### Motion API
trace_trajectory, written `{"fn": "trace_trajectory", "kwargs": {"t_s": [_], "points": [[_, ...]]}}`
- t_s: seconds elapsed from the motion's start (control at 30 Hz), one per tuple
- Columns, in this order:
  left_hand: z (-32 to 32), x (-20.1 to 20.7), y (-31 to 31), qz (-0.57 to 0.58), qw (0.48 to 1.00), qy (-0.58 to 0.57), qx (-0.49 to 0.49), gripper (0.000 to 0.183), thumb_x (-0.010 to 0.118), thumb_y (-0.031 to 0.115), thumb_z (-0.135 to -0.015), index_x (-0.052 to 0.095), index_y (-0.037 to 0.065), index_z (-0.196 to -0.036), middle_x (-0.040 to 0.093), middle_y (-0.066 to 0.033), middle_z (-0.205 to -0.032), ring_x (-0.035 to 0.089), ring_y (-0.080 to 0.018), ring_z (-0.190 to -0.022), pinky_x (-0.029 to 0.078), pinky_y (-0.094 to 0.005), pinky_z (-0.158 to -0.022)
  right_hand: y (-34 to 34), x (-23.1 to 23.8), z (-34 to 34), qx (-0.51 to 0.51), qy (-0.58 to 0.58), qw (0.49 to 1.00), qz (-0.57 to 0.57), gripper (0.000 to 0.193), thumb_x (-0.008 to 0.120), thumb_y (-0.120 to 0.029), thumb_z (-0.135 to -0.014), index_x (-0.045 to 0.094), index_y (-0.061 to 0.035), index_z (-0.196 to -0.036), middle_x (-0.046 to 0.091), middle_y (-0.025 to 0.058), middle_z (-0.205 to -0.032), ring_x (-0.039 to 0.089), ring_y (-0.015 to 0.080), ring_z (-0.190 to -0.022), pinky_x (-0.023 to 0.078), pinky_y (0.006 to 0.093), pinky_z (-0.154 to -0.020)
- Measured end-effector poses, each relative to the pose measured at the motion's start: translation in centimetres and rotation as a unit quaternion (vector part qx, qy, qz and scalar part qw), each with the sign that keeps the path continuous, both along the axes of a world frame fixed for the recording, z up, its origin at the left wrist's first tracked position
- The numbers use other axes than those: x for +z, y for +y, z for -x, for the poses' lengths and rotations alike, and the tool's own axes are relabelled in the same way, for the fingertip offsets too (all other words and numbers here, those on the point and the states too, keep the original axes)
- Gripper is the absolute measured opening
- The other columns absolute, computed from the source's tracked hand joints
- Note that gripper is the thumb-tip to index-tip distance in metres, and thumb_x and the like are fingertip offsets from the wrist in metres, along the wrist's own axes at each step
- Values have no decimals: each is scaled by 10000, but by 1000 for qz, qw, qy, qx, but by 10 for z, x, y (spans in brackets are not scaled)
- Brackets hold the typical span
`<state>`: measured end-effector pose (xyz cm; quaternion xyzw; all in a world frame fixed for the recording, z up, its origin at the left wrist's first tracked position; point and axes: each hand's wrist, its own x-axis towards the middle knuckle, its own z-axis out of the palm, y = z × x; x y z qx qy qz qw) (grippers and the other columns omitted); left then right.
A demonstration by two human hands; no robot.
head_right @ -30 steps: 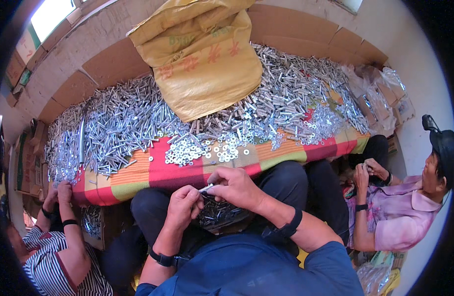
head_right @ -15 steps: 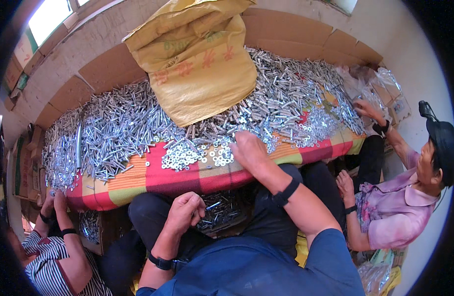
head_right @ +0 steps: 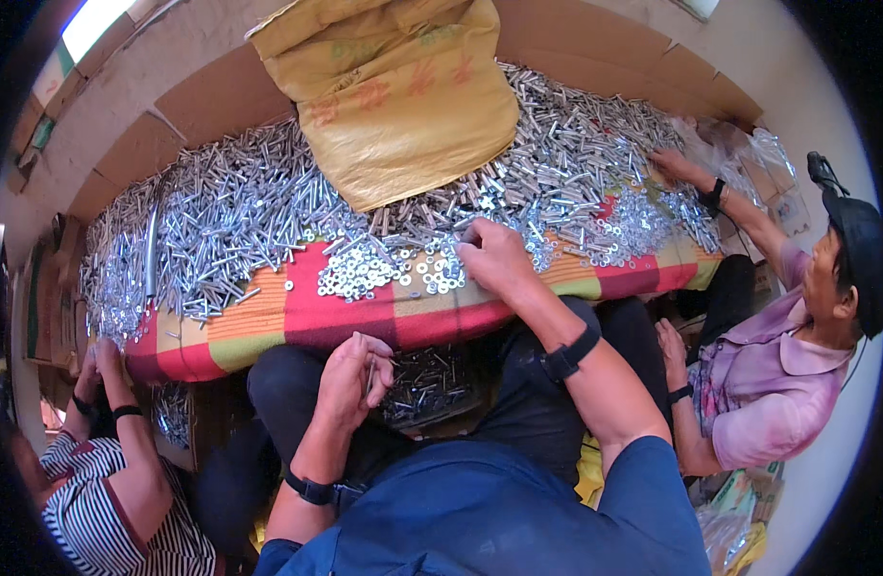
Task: Sorting and assembling metal screws and washers from a large pile.
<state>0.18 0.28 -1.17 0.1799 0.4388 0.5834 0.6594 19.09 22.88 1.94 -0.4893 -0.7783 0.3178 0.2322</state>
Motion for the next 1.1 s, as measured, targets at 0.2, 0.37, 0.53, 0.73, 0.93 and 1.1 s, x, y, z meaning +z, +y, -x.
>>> {"fn": "trace_trajectory", "kwargs": {"t_s": [0.2, 0.37, 0.53, 0.73, 0.93, 1.1], "points": [[-1, 2, 0, 13, 1000, -14, 13, 482, 304, 394, -1114, 573, -4, -1070, 622, -126, -685, 445, -115, -379, 300, -223, -356, -61, 27, 12, 152, 252, 879, 376, 282, 611, -102, -944, 577, 24, -1195, 666, 65, -853, 679, 135, -681, 546, 253, -569], [0, 3, 1, -2, 999, -31, 18, 520, 271, 431, -1115, 543, -12, -1138, 622, -137, -688, 450, -120, -380, 287, -219, -349, -90, 17, 19, 149, 299, 817, 469, 381, 620, -146, -976, 519, 0, -1313, 667, 71, -898, 683, 139, -664, 545, 234, -553], [0, 5, 0, -9, 998, -52, 19, 553, 262, 462, -1110, 529, -19, -1173, 626, -149, -708, 452, -122, -389, 308, -221, -360, -99, 15, 23, 171, 284, 823, 461, 449, 633, -164, -976, 500, 19, -1364, 672, 77, -931, 676, 123, -685, 525, 212, -550], [2, 5, -1, -24, 997, -74, 12, 596, 261, 503, -1099, 511, -26, -1212, 624, -147, -719, 459, -121, -409, 346, -219, -381, -108, 22, 28, 178, 266, 831, 455, 399, 649, -105, -938, 548, 21, -1303, 670, 58, -923, 666, 107, -708, 524, 229, -598], [3, 10, -1, -24, 997, -68, -5, 634, 231, 528, -1094, 519, -24, -1216, 604, -133, -712, 408, -112, -403, 313, -215, -376, -111, 12, 27, 206, 219, 850, 433, 250, 654, -119, -945, 587, -7, -1159, 669, 36, -901, 653, 89, -710, 523, 231, -605], [3, 8, -2, -26, 997, -69, -4, 639, 230, 534, -1092, 515, -23, -1224, 607, -134, -714, 413, -114, -400, 318, -213, -377, -115, 26, 32, 182, 199, 875, 402, 242, 662, -122, -947, 590, -17, -1153, 669, 24, -887, 646, 76, -701, 520, 230, -598]]}}
